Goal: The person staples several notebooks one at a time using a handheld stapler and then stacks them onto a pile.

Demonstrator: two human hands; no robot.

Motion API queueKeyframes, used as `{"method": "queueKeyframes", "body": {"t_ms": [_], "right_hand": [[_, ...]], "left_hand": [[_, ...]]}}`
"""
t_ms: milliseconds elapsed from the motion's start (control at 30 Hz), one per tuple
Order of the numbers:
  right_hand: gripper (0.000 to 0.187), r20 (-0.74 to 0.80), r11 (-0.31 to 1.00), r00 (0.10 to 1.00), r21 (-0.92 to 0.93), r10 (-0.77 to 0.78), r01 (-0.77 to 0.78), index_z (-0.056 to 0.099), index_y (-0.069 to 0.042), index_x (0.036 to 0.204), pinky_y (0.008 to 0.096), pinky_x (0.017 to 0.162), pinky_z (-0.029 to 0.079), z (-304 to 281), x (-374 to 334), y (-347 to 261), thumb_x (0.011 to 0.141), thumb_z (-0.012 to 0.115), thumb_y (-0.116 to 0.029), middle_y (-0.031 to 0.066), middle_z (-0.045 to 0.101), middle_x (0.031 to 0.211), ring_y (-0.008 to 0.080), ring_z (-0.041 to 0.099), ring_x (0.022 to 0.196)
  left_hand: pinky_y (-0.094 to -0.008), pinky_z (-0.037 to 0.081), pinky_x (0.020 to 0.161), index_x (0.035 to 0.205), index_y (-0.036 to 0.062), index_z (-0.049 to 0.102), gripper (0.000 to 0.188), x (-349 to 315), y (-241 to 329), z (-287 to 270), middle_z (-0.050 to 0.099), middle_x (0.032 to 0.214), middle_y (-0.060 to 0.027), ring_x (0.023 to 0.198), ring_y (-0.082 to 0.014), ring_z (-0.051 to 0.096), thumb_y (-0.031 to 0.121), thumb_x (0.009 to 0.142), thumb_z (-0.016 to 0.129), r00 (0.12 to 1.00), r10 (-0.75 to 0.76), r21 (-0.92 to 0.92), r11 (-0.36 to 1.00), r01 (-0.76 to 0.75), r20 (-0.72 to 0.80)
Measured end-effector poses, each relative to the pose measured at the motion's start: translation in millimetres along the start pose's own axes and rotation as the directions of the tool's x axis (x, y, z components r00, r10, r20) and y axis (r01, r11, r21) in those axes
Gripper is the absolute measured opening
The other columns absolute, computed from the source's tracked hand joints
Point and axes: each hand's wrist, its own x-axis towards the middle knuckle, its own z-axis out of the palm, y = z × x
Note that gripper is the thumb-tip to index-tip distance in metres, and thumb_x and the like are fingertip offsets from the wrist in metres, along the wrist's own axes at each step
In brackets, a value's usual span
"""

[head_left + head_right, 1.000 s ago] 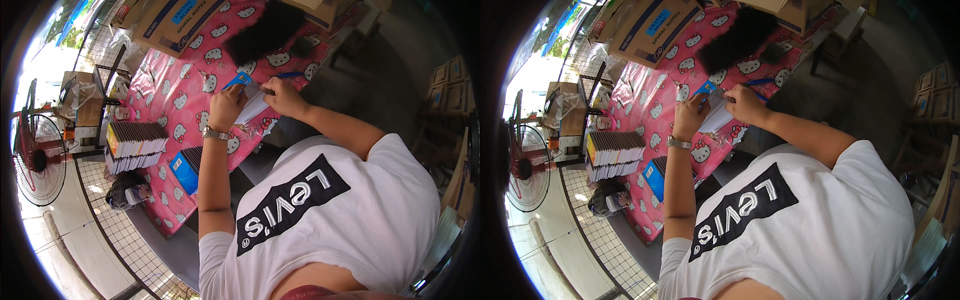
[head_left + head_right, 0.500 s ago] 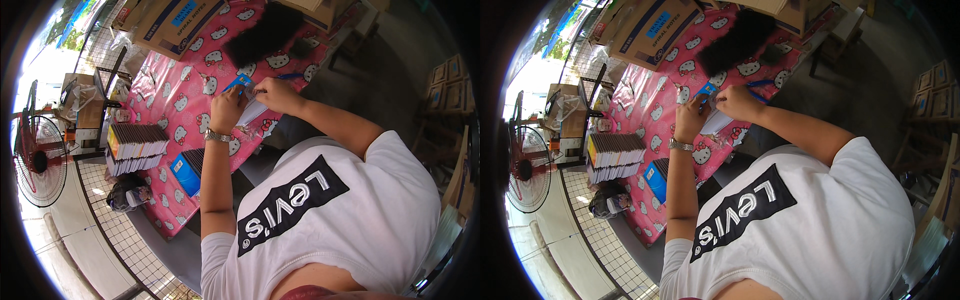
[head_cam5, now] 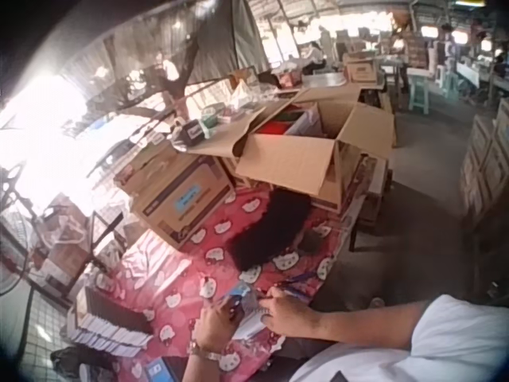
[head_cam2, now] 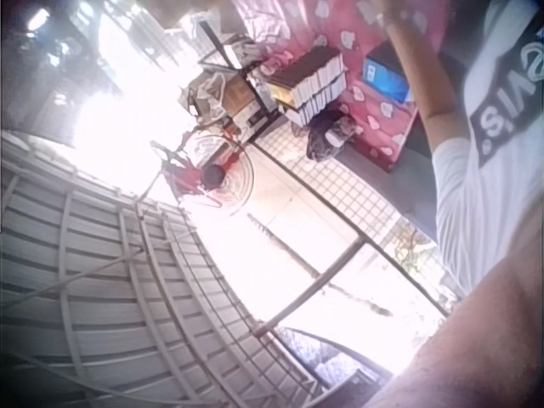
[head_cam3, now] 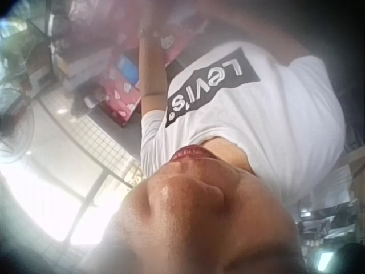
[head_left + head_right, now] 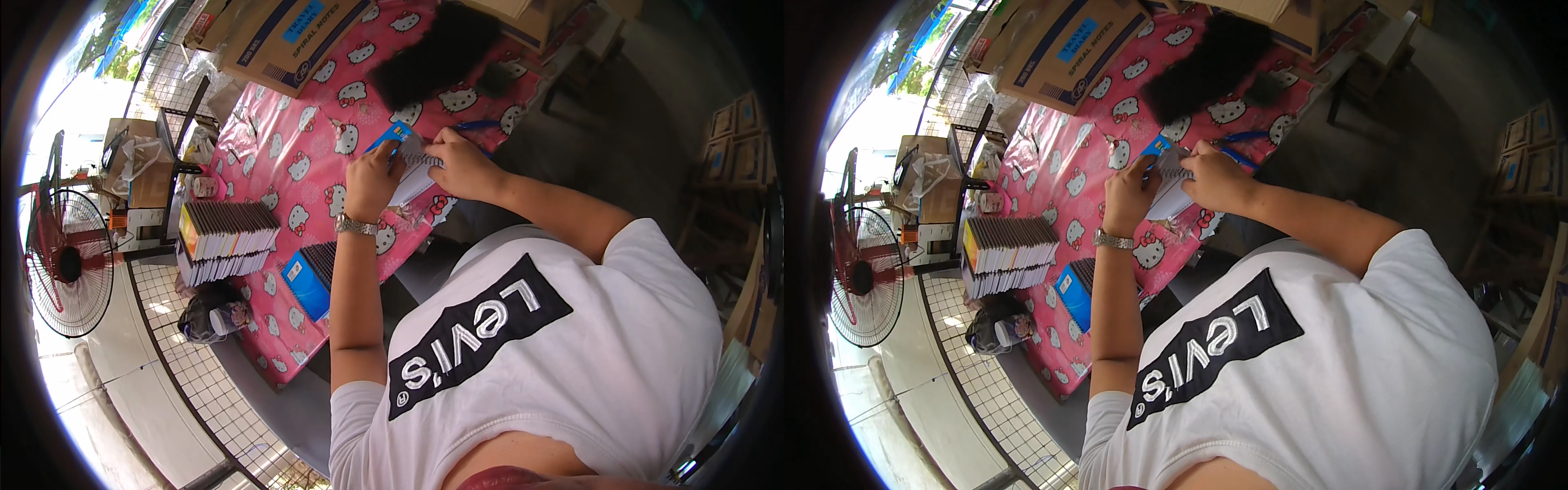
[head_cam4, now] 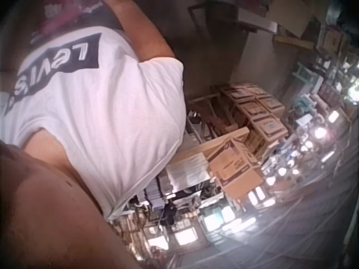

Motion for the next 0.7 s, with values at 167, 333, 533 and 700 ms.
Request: {"method": "queueKeyframes", "body": {"t_ms": [167, 333, 533, 700], "right_hand": [[0.034, -0.070, 0.997, 0.996, 0.054, -0.052, 0.056, 0.068, 0.006, 0.106, 0.0403, 0.082, 0.052, 6.1, 9.6, 7.2, 0.079, 0.064, -0.014, 0.0231, 0.063, 0.099, 0.0354, 0.064, 0.089], [0.034, 0.154, 0.654, 0.923, 0.666, 0.353, -0.361, 0.066, 0.003, 0.111, 0.0299, 0.061, 0.048, 5.7, 16.6, 9.3, 0.081, 0.063, -0.014, 0.0087, 0.064, 0.087, 0.0137, 0.060, 0.073], [0.045, 0.177, 0.600, 0.861, 0.650, 0.477, -0.466, 0.056, 0.000, 0.124, 0.0253, 0.053, 0.043, -3.0, 16.8, 2.7, 0.080, 0.065, -0.008, 0.0060, 0.062, 0.088, 0.0083, 0.054, 0.066], [0.052, 0.081, 0.771, 0.904, 0.494, 0.419, -0.402, 0.049, -0.003, 0.128, 0.0231, 0.044, 0.036, 4.2, 37.4, 9.0, 0.079, 0.069, -0.002, 0.0035, 0.058, 0.081, 0.0058, 0.047, 0.055]], "left_hand": [[-0.0410, 0.053, 0.063, 0.105, 0.0087, 0.067, 0.022, 0.9, -0.9, 0.5, 0.069, 0.082, -0.0160, 0.069, -0.0322, 0.067, 0.017, 0.085, 0.065, 1.000, -0.019, -0.009, 1.000, 0.019, 0.006], [-0.0414, 0.053, 0.064, 0.105, 0.0088, 0.067, 0.022, 0.1, 0.9, 1.8, 0.069, 0.084, -0.0161, 0.071, -0.0326, 0.068, 0.017, 0.085, 0.065, 1.000, 0.005, -0.007, 1.000, -0.005, -0.024], [-0.0428, 0.053, 0.065, 0.103, 0.0079, 0.066, 0.020, -2.2, 5.0, 0.2, 0.069, 0.085, -0.0144, 0.075, -0.0332, 0.067, 0.016, 0.085, 0.065, 1.000, -0.015, -0.029, 0.999, 0.015, -0.023], [-0.0422, 0.053, 0.067, 0.106, 0.0075, 0.065, 0.023, -1.5, 7.8, 2.1, 0.069, 0.088, -0.0149, 0.075, -0.0340, 0.067, 0.017, 0.085, 0.065, 0.999, 0.001, -0.001, 1.000, -0.001, -0.033]]}}
